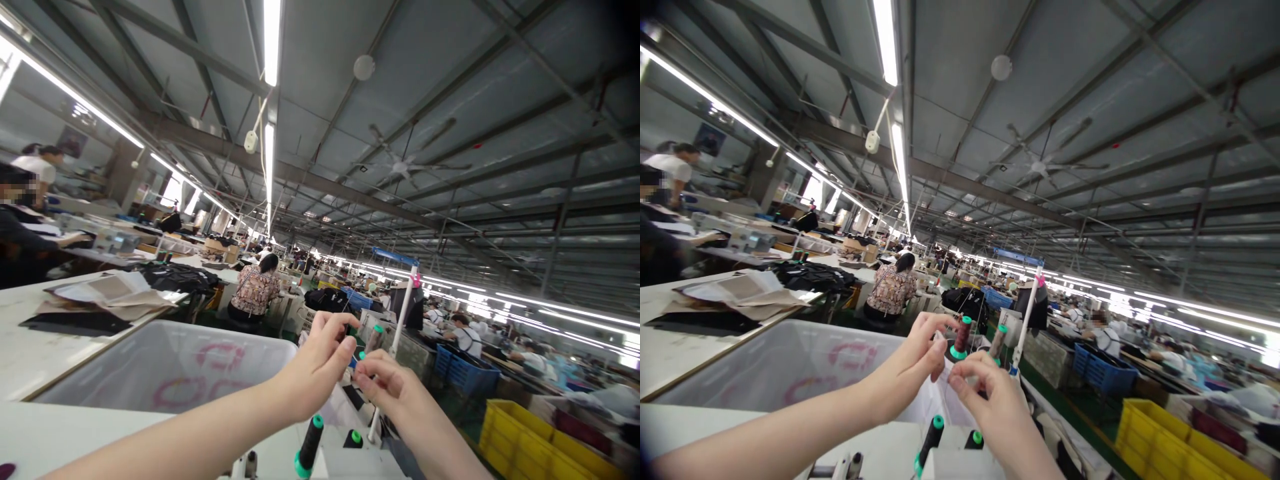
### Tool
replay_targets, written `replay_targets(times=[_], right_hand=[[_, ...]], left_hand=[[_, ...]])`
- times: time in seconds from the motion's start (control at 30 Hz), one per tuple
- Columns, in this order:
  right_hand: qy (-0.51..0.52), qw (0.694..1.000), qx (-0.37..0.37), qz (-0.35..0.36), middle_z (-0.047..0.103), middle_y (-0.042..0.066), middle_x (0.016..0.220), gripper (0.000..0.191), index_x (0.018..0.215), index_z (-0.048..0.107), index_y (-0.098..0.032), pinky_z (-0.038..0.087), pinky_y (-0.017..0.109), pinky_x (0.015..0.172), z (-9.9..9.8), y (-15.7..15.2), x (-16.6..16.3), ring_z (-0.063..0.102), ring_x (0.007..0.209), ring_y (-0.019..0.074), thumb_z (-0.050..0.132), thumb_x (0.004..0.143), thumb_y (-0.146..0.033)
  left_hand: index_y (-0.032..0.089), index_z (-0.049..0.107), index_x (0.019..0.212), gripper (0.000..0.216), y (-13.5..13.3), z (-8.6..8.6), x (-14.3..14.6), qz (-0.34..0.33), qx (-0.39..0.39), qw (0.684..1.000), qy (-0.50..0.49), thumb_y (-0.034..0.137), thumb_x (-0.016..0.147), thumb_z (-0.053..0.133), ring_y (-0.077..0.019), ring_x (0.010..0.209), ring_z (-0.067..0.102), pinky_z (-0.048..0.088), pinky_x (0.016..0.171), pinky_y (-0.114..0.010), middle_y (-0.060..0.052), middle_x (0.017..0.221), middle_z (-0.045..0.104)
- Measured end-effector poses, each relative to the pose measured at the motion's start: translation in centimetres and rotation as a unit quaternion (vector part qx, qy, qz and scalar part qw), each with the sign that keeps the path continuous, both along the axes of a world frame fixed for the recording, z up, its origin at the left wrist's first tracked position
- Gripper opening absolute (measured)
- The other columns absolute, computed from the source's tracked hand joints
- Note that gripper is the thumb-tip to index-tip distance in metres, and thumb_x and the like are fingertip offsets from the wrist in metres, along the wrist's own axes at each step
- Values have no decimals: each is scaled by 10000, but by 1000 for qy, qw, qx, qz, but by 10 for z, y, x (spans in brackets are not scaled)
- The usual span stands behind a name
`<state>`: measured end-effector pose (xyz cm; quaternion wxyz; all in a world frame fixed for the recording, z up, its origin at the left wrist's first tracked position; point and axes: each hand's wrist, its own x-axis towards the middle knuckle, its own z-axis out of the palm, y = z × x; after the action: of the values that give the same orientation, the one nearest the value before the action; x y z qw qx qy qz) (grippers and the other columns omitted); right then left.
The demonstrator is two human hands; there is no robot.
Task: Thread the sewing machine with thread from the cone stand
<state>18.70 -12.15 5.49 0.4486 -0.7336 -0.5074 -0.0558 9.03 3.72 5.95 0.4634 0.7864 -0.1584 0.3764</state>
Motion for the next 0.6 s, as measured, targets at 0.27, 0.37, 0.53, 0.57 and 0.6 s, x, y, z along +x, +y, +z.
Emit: replay_targets(times=[0.27, 0.37, 0.53, 0.57, 0.6], right_hand=[[163, 983, -18, 78, 546, 29, 955, 430, 929, 716, -211, 342, 322, 894, 12, -1, 0, 507, 990, 218, 624, 845, -623], [155, 984, -21, 82, 555, 35, 945, 444, 943, 714, -210, 346, 339, 892, 11, 1, 0, 507, 988, 229, 625, 836, -631], [154, 986, -24, 59, 553, 46, 975, 529, 917, 685, -192, 370, 338, 871, 7, 2, 5, 510, 965, 231, 630, 783, -701], [150, 987, -20, 49, 557, 44, 969, 532, 905, 681, -197, 375, 336, 858, 6, 3, 7, 515, 953, 229, 632, 772, -710], [139, 990, -17, 35, 565, 42, 959, 528, 891, 681, -203, 377, 335, 844, 4, 5, 9, 522, 944, 228, 627, 769, -715]], left_hand=[[206, 583, 1081, 370, 7, -14, -3, -31, 110, 988, -106, 130, 752, 734, -219, 1105, 499, 439, 974, -330, -54, 1049, 520], [194, 653, 1020, 194, 8, -21, 4, -14, 104, 987, -118, 154, 843, 722, -153, 889, 585, 473, 827, -247, -41, 981, 602], [183, 721, 901, 129, 9, -27, 9, 26, 107, 982, -151, 144, 932, 602, -135, 770, 631, 464, 712, -198, -34, 837, 668], [181, 720, 890, 137, 9, -27, 8, 36, 104, 984, -143, 134, 929, 598, -135, 763, 630, 461, 705, -198, -34, 830, 668], [179, 715, 879, 139, 9, -27, 7, 40, 98, 986, -131, 129, 929, 594, -135, 759, 628, 459, 702, -201, -33, 832, 672]])
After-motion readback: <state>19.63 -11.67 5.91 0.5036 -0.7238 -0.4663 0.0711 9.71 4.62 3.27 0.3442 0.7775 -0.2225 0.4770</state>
